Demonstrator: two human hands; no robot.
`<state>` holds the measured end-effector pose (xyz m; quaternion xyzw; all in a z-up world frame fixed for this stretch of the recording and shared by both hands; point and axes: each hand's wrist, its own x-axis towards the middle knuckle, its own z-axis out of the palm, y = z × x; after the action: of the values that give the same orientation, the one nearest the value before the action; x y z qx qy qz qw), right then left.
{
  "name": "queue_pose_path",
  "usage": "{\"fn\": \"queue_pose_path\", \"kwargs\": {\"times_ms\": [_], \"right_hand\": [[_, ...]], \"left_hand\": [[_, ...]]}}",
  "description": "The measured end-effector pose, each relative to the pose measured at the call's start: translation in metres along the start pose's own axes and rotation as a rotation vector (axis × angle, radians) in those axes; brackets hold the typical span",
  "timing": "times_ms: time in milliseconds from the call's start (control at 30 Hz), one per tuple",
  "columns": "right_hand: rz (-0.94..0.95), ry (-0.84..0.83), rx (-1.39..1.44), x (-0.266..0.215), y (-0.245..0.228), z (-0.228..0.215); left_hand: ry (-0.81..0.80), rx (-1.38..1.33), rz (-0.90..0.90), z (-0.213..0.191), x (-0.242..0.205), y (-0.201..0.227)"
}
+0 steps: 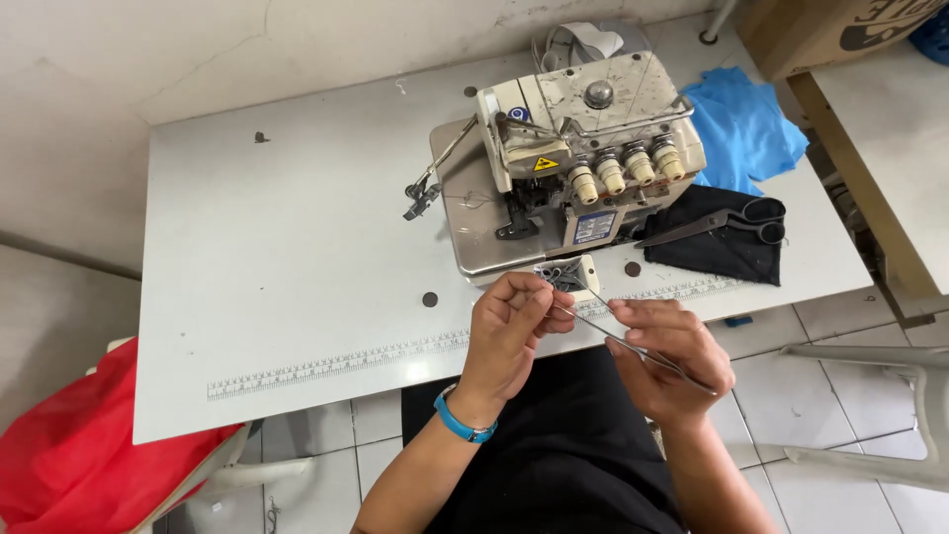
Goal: Threading an overlock sewing machine using a small tool, followed by walking across the factory floor to gather fabric into a bag.
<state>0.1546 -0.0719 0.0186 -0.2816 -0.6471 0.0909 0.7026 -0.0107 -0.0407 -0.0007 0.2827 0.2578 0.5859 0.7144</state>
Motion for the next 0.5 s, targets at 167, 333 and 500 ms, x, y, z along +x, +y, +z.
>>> {"fn": "queue_pose_path", "kwargs": {"times_ms": [167,333,500], "right_hand": [[-0.061,-0.017,-0.022,-0.006,0.008,-0.002],[-0.052,-0.009,-0.095,-0.011,0.005,-0.010],[0.010,-0.033,-0.066,-0.001,-0.005,0.002]], "left_hand": [[-0.017,-0.027,-0.011,-0.002,0.003,0.000],[-0.008,-0.038,-0.080,-0.006,0.004,0.002],[-0.005,-0.095,-0.169,-0.008,0.007,0.003]]}}
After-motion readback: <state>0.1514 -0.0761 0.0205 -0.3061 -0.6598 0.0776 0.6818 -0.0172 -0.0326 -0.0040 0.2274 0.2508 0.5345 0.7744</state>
